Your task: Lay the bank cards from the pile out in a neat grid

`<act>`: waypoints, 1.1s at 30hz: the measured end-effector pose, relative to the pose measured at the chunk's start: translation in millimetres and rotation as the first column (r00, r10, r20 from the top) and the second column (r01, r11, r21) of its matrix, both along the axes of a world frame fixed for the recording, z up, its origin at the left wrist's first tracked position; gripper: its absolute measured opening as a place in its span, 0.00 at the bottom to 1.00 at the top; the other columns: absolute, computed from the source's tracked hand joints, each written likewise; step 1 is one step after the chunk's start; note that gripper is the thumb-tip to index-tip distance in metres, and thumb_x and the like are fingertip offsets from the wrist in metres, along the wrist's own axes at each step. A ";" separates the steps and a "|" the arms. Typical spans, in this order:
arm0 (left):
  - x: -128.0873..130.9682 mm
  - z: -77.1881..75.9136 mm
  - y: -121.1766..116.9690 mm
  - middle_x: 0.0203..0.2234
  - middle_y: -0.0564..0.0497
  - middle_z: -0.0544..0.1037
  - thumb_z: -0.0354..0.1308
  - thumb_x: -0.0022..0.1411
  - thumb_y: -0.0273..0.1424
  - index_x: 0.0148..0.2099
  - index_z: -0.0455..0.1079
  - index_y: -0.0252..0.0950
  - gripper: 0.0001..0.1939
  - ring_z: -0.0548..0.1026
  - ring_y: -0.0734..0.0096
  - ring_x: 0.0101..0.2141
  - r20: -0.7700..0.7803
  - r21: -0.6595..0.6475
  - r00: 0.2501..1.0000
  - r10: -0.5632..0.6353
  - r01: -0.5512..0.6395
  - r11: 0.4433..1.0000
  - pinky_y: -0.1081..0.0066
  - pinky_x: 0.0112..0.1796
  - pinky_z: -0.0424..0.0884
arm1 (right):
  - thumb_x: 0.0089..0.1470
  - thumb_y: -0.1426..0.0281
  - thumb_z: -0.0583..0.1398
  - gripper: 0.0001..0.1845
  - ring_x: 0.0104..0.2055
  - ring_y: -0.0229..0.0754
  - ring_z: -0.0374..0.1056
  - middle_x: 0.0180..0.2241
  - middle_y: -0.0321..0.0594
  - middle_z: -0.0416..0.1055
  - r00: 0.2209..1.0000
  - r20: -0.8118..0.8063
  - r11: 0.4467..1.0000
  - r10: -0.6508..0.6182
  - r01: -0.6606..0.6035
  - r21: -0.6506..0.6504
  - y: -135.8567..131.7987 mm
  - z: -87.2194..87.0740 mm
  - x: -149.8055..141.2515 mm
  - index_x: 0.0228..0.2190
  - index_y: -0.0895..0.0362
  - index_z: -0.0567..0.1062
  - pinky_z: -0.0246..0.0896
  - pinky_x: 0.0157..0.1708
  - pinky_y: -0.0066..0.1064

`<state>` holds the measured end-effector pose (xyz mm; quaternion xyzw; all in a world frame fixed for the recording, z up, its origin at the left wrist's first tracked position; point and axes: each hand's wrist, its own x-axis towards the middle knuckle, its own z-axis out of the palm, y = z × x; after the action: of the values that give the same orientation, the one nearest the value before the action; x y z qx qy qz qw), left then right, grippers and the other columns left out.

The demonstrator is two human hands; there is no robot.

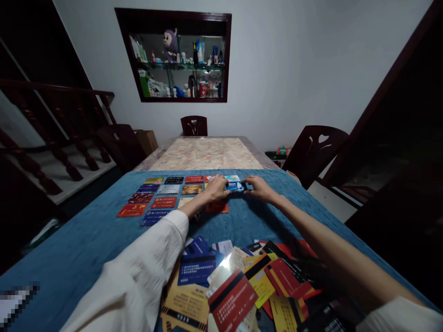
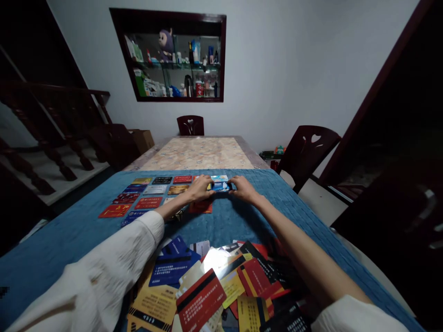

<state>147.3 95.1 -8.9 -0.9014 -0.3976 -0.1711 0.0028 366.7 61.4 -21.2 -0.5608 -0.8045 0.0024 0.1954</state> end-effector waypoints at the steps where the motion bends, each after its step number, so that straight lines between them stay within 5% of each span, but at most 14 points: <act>1: 1.6 -1.7 2.4 0.43 0.45 0.78 0.65 0.55 0.35 0.43 0.76 0.35 0.14 0.72 0.54 0.48 -0.001 -0.008 1.000 0.015 -0.016 1.000 0.64 0.47 0.68 | 0.46 0.73 0.66 0.22 0.41 0.45 0.71 0.45 0.47 0.76 1.000 -0.002 1.000 -0.002 0.002 -0.009 5.1 -2.6 0.6 0.46 0.59 0.78 0.64 0.43 0.34; 15: 15.5 -8.1 22.3 0.44 0.41 0.79 0.62 0.58 0.36 0.43 0.78 0.34 0.14 0.70 0.49 0.52 -0.143 -0.091 0.981 0.131 -0.145 0.985 0.61 0.49 0.67 | 0.45 0.71 0.67 0.24 0.42 0.47 0.72 0.45 0.44 0.77 0.998 -0.002 0.990 -0.058 0.057 -0.129 47.2 -21.5 4.8 0.47 0.58 0.79 0.64 0.42 0.30; 33: 19.5 -17.6 26.6 0.45 0.38 0.78 0.57 0.60 0.33 0.45 0.79 0.35 0.14 0.68 0.45 0.53 -0.169 -0.076 0.977 0.133 -0.147 0.986 0.50 0.50 0.65 | 0.50 0.67 0.63 0.20 0.47 0.48 0.71 0.45 0.42 0.77 0.995 0.046 0.987 -0.090 0.095 -0.132 51.7 -29.0 2.5 0.47 0.55 0.79 0.63 0.45 0.30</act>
<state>166.8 121.7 -26.5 -0.8815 -0.4656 -0.0781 0.0078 369.3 113.2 -50.2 -0.6094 -0.7793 0.0364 0.1412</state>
